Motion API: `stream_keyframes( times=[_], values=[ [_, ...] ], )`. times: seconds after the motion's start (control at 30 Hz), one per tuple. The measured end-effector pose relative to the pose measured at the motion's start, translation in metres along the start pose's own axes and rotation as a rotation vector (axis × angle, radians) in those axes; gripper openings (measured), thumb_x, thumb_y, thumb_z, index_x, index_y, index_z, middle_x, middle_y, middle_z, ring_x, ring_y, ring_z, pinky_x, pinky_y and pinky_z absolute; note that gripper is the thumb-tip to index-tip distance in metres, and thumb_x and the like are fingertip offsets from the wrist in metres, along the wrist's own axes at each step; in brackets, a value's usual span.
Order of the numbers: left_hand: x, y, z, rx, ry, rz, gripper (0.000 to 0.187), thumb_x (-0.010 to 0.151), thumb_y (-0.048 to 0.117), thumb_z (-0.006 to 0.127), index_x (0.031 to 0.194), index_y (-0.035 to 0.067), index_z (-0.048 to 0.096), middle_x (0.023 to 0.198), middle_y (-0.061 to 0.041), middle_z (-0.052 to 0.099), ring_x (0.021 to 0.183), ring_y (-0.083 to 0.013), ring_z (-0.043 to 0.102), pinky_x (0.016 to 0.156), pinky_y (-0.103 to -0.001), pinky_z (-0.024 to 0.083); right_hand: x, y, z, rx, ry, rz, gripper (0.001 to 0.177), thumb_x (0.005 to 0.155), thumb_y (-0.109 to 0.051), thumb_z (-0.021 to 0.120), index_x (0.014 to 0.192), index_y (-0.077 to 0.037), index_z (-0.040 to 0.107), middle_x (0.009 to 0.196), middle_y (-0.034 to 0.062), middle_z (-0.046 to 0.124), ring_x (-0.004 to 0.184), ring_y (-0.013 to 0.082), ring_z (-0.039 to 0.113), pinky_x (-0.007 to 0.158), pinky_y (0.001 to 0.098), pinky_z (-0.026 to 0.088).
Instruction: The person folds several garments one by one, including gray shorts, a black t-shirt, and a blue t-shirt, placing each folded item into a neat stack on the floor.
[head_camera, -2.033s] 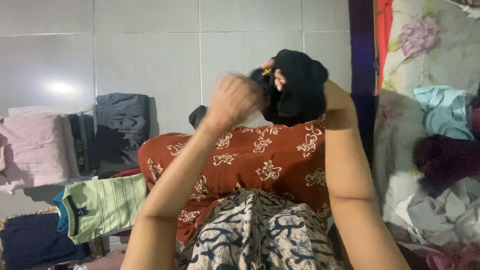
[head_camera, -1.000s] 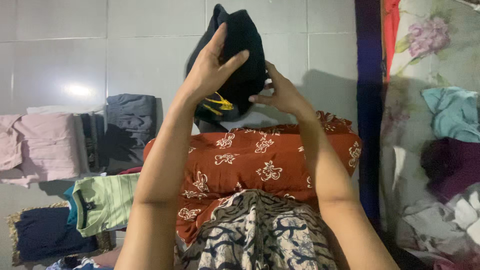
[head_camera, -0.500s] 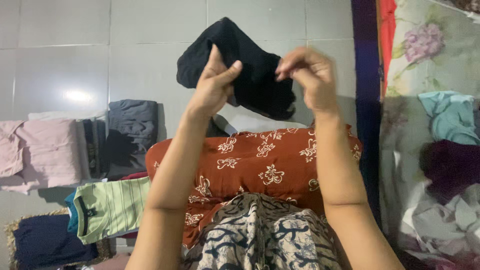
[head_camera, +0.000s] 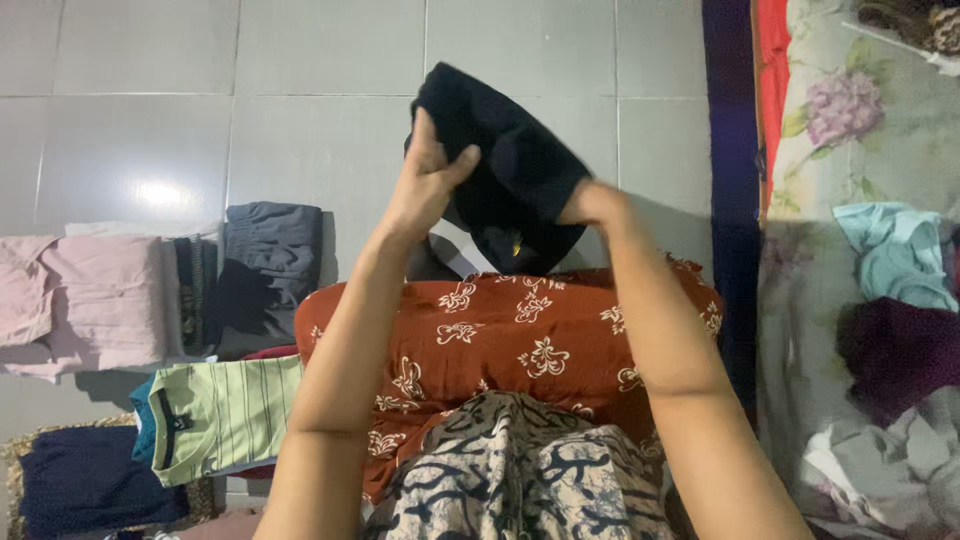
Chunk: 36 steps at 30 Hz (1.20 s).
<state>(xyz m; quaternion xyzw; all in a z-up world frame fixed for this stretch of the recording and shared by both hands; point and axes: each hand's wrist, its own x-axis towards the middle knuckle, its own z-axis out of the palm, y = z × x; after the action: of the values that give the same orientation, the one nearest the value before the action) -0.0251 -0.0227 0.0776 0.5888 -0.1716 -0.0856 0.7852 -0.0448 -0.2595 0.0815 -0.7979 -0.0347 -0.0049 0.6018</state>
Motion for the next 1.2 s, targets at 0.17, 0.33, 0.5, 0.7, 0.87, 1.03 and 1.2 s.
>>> stream_keyframes(
  times=[0.17, 0.33, 0.5, 0.7, 0.87, 1.03, 1.2],
  values=[
    [0.002, -0.001, -0.009, 0.007, 0.210, -0.032, 0.062, 0.103, 0.003, 0.067, 0.154, -0.004, 0.033, 0.138, -0.020, 0.057, 0.124, -0.0232, 0.055, 0.105, -0.037, 0.044, -0.025, -0.016, -0.070, 0.171, 0.055, -0.034, 0.046, 0.093, 0.005, 0.066, 0.139, -0.003, 0.069, 0.104, 0.0041, 0.065, 0.081, 0.0112, 0.051, 0.068, 0.0239, 0.039],
    [0.003, 0.031, 0.019, -0.006, 0.302, -0.151, 0.067, 0.099, 0.008, 0.066, 0.155, 0.000, 0.031, 0.112, -0.021, 0.061, 0.096, -0.0273, 0.059, 0.081, -0.040, 0.049, -0.047, 0.002, -0.144, 0.570, 0.279, -0.414, 0.018, 0.108, 0.003, 0.069, 0.124, -0.006, 0.066, 0.108, 0.0012, 0.064, 0.091, 0.0098, 0.058, 0.086, 0.0221, 0.048],
    [0.003, 0.049, 0.049, -0.233, 0.090, 0.116, 0.072, 0.097, 0.007, 0.065, 0.154, -0.006, 0.023, 0.124, -0.003, 0.061, 0.117, -0.0080, 0.061, 0.102, -0.023, 0.052, -0.045, 0.025, -0.176, 1.069, 0.269, -0.705, 0.039, 0.102, 0.008, 0.071, 0.123, -0.023, 0.059, 0.096, -0.0026, 0.061, 0.072, 0.0067, 0.056, 0.076, 0.0226, 0.053],
    [0.006, 0.020, 0.057, -0.052, 0.031, -0.002, 0.089, 0.096, 0.009, 0.071, 0.154, -0.007, 0.005, 0.090, 0.001, 0.044, 0.082, -0.0071, 0.044, 0.070, -0.021, 0.042, -0.041, -0.007, -0.076, 0.294, 0.053, -0.537, 0.041, 0.087, -0.010, 0.079, 0.124, -0.008, 0.060, 0.119, 0.0047, 0.064, 0.112, 0.0188, 0.063, 0.102, 0.0371, 0.054],
    [0.000, 0.012, 0.037, 0.209, -0.029, 0.203, 0.080, 0.094, 0.009, 0.076, 0.148, -0.009, 0.020, 0.101, -0.005, 0.048, 0.094, -0.0118, 0.048, 0.077, -0.027, 0.042, -0.029, -0.045, -0.031, -0.208, 0.135, -0.487, 0.025, 0.093, -0.008, 0.084, 0.116, -0.009, 0.073, 0.109, 0.0049, 0.075, 0.101, 0.0172, 0.072, 0.091, 0.0350, 0.059],
    [-0.008, 0.040, -0.001, 1.496, 0.138, 0.163, 0.021, 0.103, 0.024, 0.073, 0.115, 0.007, 0.066, 0.097, -0.012, 0.072, 0.090, -0.0319, 0.067, 0.080, -0.044, 0.053, -0.027, -0.082, -0.056, -0.558, 0.322, -0.717, 0.028, 0.096, 0.006, 0.075, 0.121, -0.006, 0.072, 0.113, 0.0109, 0.072, 0.103, 0.0258, 0.070, 0.087, 0.0378, 0.055],
    [-0.017, 0.056, -0.017, 1.413, -0.079, 0.637, 0.037, 0.098, 0.032, 0.079, 0.118, 0.003, 0.068, 0.098, -0.013, 0.071, 0.097, -0.0309, 0.068, 0.088, -0.045, 0.053, -0.014, -0.107, -0.064, -0.767, 0.393, -0.821, 0.030, 0.097, 0.011, 0.070, 0.121, -0.007, 0.073, 0.108, 0.0122, 0.064, 0.093, 0.0272, 0.064, 0.084, 0.0377, 0.051]
  ],
)
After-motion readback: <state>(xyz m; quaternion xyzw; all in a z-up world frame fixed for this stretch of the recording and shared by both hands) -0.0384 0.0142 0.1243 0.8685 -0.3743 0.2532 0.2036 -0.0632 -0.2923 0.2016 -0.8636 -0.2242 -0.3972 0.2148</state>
